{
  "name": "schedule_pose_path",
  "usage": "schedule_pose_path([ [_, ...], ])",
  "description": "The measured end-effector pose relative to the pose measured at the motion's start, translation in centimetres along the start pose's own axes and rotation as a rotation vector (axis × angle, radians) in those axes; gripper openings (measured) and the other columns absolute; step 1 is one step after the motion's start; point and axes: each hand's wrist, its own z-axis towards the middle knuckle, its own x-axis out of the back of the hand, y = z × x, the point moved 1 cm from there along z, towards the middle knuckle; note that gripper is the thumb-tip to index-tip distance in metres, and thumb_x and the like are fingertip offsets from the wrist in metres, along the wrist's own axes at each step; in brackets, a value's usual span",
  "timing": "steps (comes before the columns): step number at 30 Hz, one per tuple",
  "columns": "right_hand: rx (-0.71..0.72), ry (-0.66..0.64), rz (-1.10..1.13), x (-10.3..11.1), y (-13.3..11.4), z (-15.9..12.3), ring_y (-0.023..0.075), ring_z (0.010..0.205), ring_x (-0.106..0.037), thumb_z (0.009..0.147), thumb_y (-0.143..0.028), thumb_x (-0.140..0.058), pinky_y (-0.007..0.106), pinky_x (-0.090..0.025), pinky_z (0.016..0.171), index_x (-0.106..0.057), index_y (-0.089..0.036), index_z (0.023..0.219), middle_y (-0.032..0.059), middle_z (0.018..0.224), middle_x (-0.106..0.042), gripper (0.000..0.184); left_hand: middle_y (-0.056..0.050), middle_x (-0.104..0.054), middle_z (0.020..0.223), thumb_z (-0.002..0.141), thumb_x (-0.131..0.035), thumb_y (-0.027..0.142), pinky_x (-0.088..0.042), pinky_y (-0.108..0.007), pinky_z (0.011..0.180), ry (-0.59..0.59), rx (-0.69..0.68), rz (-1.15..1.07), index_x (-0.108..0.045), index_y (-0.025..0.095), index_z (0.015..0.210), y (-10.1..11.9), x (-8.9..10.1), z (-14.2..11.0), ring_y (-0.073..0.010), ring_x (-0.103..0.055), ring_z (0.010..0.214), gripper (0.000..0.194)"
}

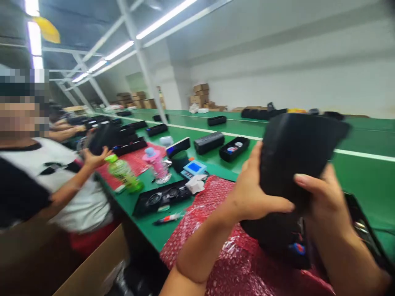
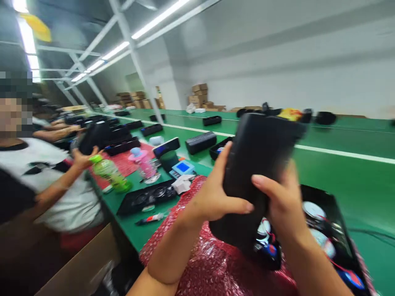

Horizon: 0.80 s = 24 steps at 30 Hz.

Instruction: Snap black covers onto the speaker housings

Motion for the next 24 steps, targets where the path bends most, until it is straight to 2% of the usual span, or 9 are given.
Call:
schedule_pose_path([
  [1, -0.012, 0.072, 0.016, 0.3, -0.1, 0.0, 0.0310, 0.113, -0.064, 0.077, -0.035, -0.077, 0.056, -0.054, 0.098, -0.048, -0.033, 0.127, 0.0052, 0.127, -0.063, 0.058, -0.009, -0.038, 0.155, 0.048, -0.090, 0.018, -0.039, -0.057, 0.117, -0.035, 0.014, -0.023, -0.024, 0.032, 0.158, -0.1, 0.1, 0.3, -0.0390, -0.039, 0.141, 0.129],
  [3, -0.055, 0.124, 0.033, 0.5, -0.1, 0.5, 0.0310, 0.116, -0.062, 0.069, -0.035, -0.081, 0.053, -0.053, 0.102, -0.045, -0.029, 0.126, 0.0059, 0.126, -0.063, 0.069, -0.011, -0.040, 0.153, 0.052, -0.087, 0.018, -0.043, -0.055, 0.113, -0.097, 0.059, -0.064, -0.013, 0.030, 0.159, -0.3, 0.2, 1.0, -0.0364, -0.046, 0.137, 0.130],
  [6, -0.088, 0.038, 0.007, 0.7, -0.3, 1.4, 0.0292, 0.119, -0.060, 0.062, -0.035, -0.085, 0.048, -0.053, 0.103, -0.037, -0.027, 0.131, 0.0072, 0.128, -0.061, 0.085, -0.011, -0.049, 0.146, 0.053, -0.086, 0.017, -0.049, -0.053, 0.106, -0.110, 0.115, -0.082, -0.005, 0.030, 0.159, -0.6, 0.2, 1.7, -0.0340, -0.054, 0.128, 0.134],
  [9, -0.097, -0.025, -0.009, 0.7, -0.5, 1.6, 0.0284, 0.115, -0.061, 0.057, -0.031, -0.087, 0.046, -0.054, 0.100, -0.033, -0.026, 0.132, 0.0072, 0.126, -0.061, 0.093, -0.010, -0.051, 0.142, 0.052, -0.086, 0.016, -0.051, -0.052, 0.103, -0.083, 0.132, -0.059, -0.005, 0.031, 0.159, -0.7, 0.2, 1.7, -0.0339, -0.056, 0.125, 0.136],
  [14, -0.132, 0.014, -0.018, 0.9, -0.2, 1.6, 0.0293, 0.117, -0.059, 0.057, -0.032, -0.086, 0.049, -0.051, 0.103, -0.034, -0.026, 0.132, 0.0073, 0.125, -0.059, 0.091, -0.011, -0.053, 0.140, 0.052, -0.084, 0.016, -0.055, -0.051, 0.096, -0.101, 0.162, -0.094, -0.002, 0.031, 0.159, -0.8, 0.4, 1.9, -0.0340, -0.059, 0.118, 0.135],
  [19, -0.133, -0.117, -0.038, 1.1, -0.5, 1.6, 0.0288, 0.117, -0.059, 0.055, -0.026, -0.087, 0.048, -0.053, 0.099, -0.026, -0.028, 0.137, 0.0072, 0.128, -0.056, 0.102, -0.010, -0.051, 0.142, 0.050, -0.085, 0.016, -0.050, -0.050, 0.104, -0.089, 0.123, -0.049, -0.009, 0.030, 0.159, -0.7, 0.8, 2.1, -0.0334, -0.056, 0.124, 0.134],
  [24, -0.157, 0.016, -0.017, 0.3, -0.7, 1.4, 0.0266, 0.100, -0.061, 0.048, -0.020, -0.081, 0.045, -0.057, 0.088, -0.027, -0.027, 0.134, 0.0052, 0.116, -0.056, 0.103, -0.009, -0.055, 0.136, 0.050, -0.084, 0.014, -0.051, -0.050, 0.103, -0.089, 0.134, -0.097, -0.012, 0.028, 0.158, -1.0, 0.7, 2.2, -0.0320, -0.059, 0.119, 0.131],
])
